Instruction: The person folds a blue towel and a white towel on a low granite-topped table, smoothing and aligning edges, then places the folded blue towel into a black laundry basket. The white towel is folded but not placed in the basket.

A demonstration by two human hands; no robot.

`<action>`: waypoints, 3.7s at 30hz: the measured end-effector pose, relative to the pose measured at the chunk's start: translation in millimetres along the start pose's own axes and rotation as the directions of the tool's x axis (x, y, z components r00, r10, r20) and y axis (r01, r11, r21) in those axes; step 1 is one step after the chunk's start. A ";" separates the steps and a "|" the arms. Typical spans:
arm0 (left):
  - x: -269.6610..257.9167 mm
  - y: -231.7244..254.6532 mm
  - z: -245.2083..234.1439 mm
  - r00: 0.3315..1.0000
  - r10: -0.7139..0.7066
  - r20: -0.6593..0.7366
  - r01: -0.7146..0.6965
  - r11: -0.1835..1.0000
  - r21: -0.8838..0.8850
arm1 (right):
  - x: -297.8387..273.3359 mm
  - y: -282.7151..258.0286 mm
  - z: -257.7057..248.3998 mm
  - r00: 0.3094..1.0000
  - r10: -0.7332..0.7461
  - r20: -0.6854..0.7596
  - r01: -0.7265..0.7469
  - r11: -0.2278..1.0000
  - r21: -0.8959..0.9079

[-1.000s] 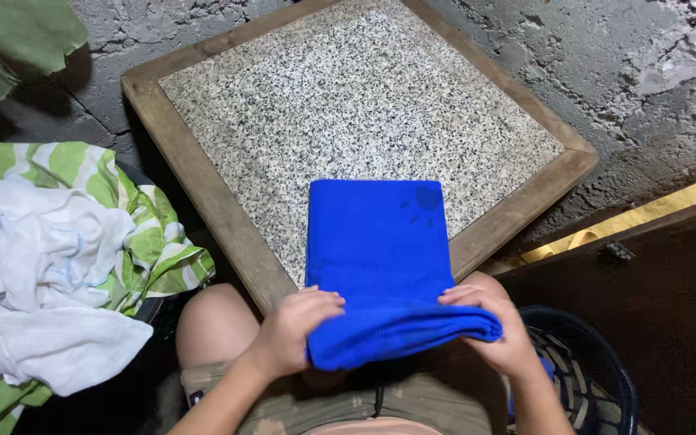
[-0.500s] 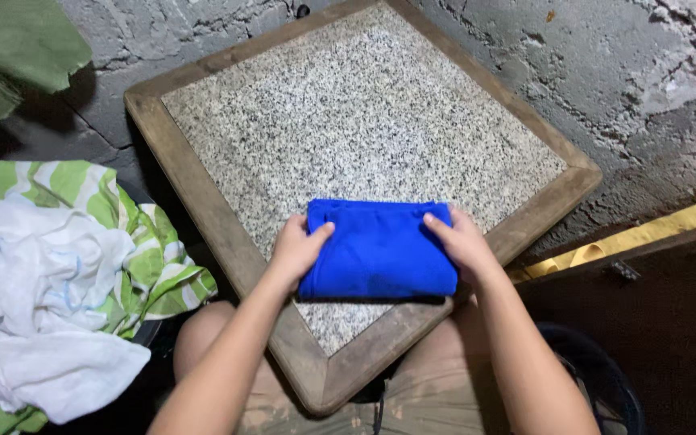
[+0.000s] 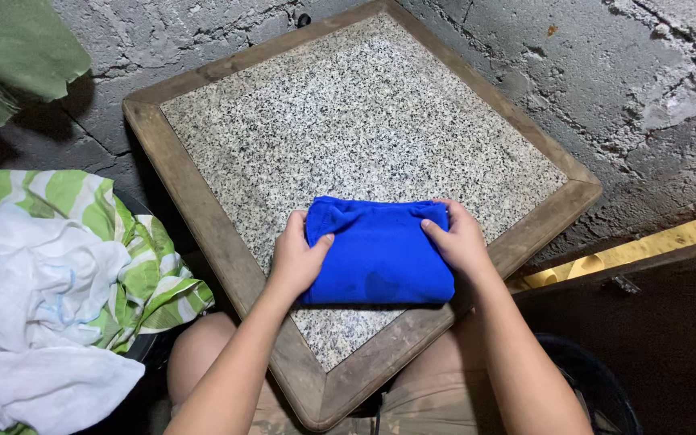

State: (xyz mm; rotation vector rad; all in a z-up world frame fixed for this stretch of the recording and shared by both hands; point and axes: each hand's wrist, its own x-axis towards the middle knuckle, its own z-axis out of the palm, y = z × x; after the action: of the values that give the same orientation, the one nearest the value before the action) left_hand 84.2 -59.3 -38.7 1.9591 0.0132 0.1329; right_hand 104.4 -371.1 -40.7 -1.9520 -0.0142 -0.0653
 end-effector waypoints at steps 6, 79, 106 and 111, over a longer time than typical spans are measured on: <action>22.2 -13.0 7.0 0.975 -0.222 0.004 0.219 0.968 0.120 | 4.9 10.7 3.9 0.996 0.023 -0.082 -0.034 0.991 -0.130; 24.5 23.8 39.5 0.798 0.301 0.522 -0.571 0.653 0.497 | -34.9 -64.3 66.0 0.980 0.007 0.200 0.151 0.633 -0.759; -3.0 62.5 32.6 0.888 0.115 0.445 -0.407 0.646 0.646 | -74.1 -72.1 19.4 0.989 0.033 0.145 0.105 0.533 -0.840; -6.3 60.0 41.5 0.894 0.079 0.442 -0.391 0.622 0.679 | -55.7 -89.5 29.5 0.986 0.165 0.040 -0.047 0.491 -0.870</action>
State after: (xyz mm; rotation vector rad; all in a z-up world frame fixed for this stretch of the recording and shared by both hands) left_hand 78.8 -121.0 0.5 2.8083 -0.5403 -0.1003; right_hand 46.3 -309.1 28.4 -2.9979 0.0802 0.1691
